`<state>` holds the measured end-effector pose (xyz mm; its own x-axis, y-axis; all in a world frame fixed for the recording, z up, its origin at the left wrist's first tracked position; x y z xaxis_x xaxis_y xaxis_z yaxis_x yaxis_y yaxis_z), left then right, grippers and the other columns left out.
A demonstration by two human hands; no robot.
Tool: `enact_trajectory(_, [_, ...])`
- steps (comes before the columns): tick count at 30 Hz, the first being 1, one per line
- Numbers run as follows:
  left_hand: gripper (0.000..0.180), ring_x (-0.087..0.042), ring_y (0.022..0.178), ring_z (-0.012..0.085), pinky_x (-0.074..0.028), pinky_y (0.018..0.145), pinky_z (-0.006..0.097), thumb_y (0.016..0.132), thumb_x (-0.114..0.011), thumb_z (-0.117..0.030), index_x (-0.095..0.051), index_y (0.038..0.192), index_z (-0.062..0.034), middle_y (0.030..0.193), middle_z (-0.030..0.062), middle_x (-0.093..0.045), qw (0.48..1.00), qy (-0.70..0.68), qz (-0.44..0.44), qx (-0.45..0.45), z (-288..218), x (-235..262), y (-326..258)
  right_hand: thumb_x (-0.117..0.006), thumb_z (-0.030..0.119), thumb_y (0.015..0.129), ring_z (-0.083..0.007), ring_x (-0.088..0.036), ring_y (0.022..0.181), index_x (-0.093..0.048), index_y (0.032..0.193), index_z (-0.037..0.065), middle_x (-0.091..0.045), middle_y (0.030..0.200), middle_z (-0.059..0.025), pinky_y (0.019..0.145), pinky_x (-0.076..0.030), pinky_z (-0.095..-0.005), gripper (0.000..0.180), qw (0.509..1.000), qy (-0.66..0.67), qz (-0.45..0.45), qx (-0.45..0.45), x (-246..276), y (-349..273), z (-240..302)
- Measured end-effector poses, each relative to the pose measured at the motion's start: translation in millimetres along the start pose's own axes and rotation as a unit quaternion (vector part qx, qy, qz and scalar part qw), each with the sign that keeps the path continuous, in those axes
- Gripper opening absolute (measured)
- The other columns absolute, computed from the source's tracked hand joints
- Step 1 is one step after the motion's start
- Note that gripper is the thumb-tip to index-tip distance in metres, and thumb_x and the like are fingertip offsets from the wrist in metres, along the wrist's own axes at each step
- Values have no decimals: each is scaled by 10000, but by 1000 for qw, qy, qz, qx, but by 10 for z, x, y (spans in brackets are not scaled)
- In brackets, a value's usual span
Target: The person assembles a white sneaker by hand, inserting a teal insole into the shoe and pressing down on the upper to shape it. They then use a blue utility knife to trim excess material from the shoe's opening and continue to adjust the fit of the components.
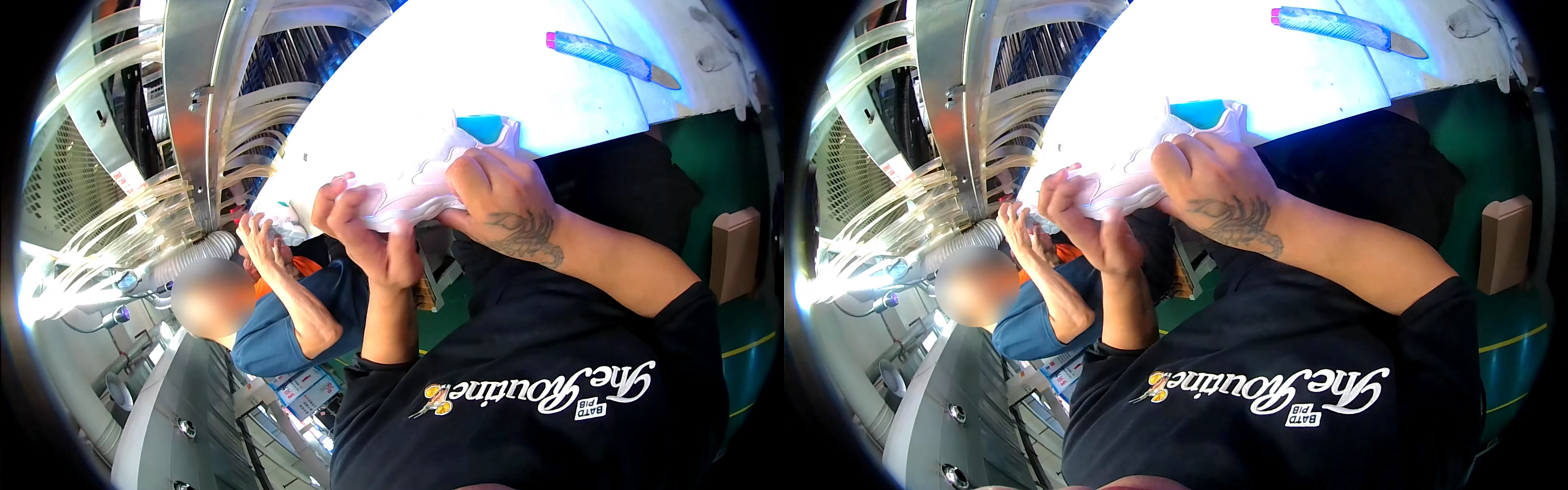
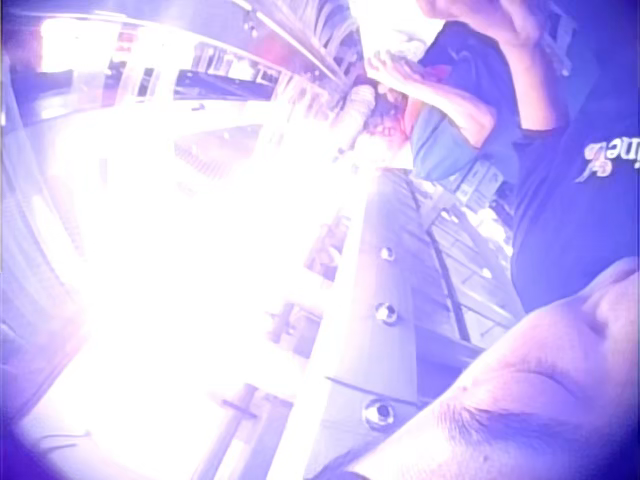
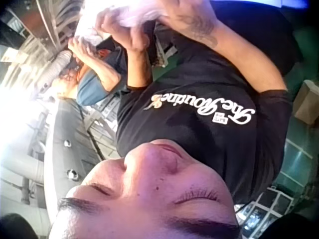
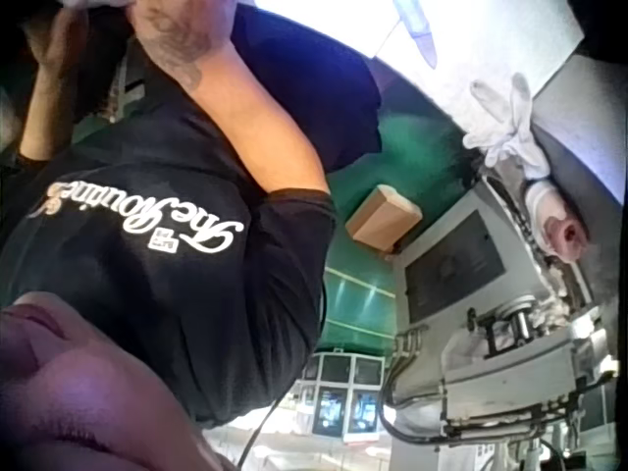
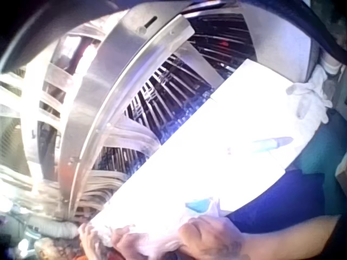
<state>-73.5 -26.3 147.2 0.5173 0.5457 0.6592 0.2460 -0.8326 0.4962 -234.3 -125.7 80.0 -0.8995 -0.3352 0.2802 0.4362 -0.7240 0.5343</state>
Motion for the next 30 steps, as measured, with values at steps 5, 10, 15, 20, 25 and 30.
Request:
enact_trajectory(5, [486,-496,1326,346,-367,1215,551,902,-580,-78,-417,1357,-36,1432,244,-484,992,-92,-67,-58,-37,-120,-4,-980,203,726,-336,-765,901,-542,1053,49,-721,959,-162,761,-610,-415,568,999,21,47,-17,74,-73,-10])
enact_trajectory(10, [400,-522,1194,335,-437,1081,486,889,-676,-97,-532,1255,-21,1305,230,-510,988,124,27,-92,-76,-16,119,-977,222,762,-355,-755,905,-537,1071,63,-711,929,-140,807,-591,-438,561,996,38,59,-56,75,-22,-21])
enact_trajectory(15, [496,-549,1108,337,-468,994,435,795,-850,-184,-591,1175,2,1201,192,-533,982,170,1,-80,23,-11,217,-956,227,820,-295,-710,996,-533,1180,84,-669,1117,-146,837,-569,-406,574,983,82,89,-138,261,-23,-190])
enact_trajectory(20, [386,-589,1112,229,-489,994,368,920,-728,-167,-570,1239,-18,1171,117,-591,946,-247,-92,187,785,-209,-165,-902,361,909,-307,-626,1293,-444,1549,55,-598,1412,-177,1087,-534,-438,844,990,43,48,-126,740,-32,-608])
enact_trajectory(25, [435,-601,1190,221,-503,1022,371,1067,-617,-360,-552,1374,-59,1280,125,-613,768,-550,88,317,330,-860,-68,-733,318,925,-346,-706,1143,-685,1205,35,-729,1178,-174,1087,-538,-471,400,973,161,102,128,853,619,41])
enact_trajectory(30, [395,-542,1185,227,-438,1090,377,1077,-563,-272,-564,1334,28,1259,144,-571,896,-419,6,147,-152,-623,198,-683,218,922,-242,-730,897,-725,967,17,-757,963,-130,847,-569,-378,210,978,116,175,-14,784,911,191])
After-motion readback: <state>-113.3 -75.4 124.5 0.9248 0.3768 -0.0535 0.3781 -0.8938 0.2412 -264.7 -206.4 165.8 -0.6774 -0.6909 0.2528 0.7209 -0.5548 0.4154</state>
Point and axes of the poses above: each hand's wrist, its own y-axis towards the middle knuckle, its own x-axis out of the back of the hand, z = x × y, the point moved 4 cm from there along y, towards the middle knuckle
